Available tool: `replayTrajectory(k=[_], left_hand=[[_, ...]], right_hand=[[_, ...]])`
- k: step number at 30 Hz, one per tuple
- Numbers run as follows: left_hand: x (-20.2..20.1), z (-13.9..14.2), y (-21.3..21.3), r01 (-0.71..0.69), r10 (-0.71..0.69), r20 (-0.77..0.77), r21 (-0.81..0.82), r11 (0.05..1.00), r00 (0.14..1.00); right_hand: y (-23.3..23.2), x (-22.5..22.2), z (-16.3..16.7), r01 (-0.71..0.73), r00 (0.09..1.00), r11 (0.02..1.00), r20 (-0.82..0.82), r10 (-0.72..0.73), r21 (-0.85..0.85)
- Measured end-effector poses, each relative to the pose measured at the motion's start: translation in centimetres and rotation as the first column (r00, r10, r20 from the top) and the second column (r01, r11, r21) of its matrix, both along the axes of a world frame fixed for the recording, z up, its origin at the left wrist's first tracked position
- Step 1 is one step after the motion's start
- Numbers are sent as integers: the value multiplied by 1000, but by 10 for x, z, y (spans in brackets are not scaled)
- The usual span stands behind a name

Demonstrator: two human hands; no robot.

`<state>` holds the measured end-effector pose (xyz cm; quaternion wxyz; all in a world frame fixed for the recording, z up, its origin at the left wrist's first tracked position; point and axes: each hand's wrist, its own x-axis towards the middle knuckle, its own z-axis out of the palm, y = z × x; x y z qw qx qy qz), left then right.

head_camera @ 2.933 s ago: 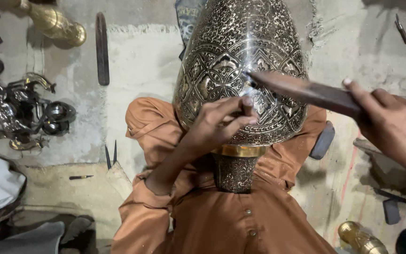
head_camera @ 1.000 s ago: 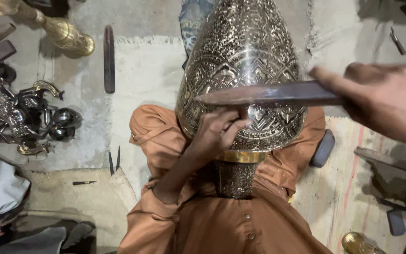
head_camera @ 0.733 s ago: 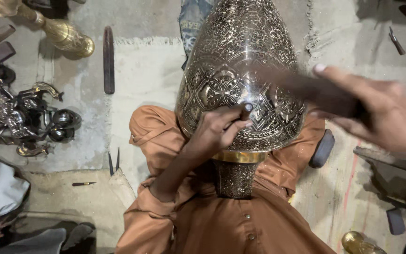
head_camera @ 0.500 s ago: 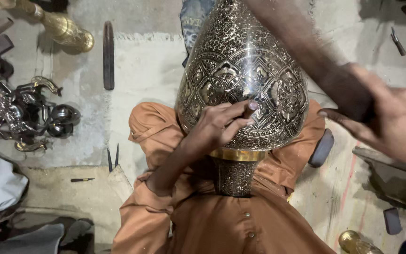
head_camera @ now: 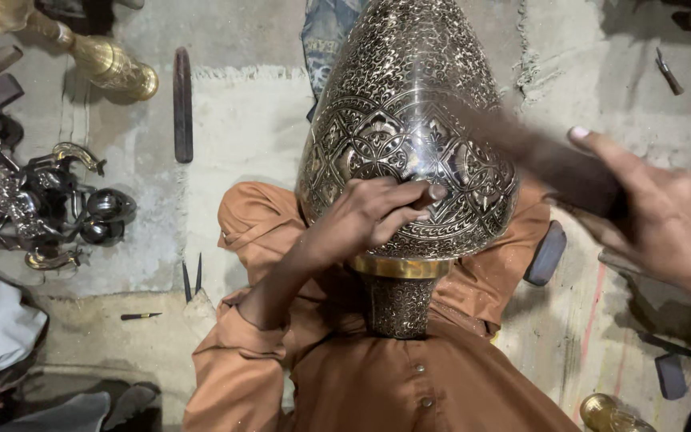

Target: The person sits on the floor with a large engraved metal vase on their lap. They hold a small punch against the vase surface with one hand and repeatedly strike it with a wooden mallet held in the other hand, repositioning the punch across different areas of the pattern to work the design.

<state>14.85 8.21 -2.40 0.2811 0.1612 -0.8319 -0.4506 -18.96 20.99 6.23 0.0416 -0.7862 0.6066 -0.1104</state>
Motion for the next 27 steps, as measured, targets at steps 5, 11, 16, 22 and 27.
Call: replayTrajectory(k=[5,11,16,22,27], left_hand=[[1,1,-6,86,-85,30,-7,996,996],[-3,-8,-11,134,-149,143,112,985,978],[-3,-8,-6,-7,3,-27,-132,991,1000],[3,-6,3,-46,51,-39,122,991,998],[-1,-14,-2,-45,70,-89,253,966,994]], right_hand=[[8,8,4,73,990,992,-130,-59,99],[18,7,2,126,970,984,-224,-96,123],[23,0,1,92,940,990,-337,-50,110],[7,-10,-9,217,861,953,-502,-84,212],[-13,-6,-22,276,771,914,-636,-25,298]])
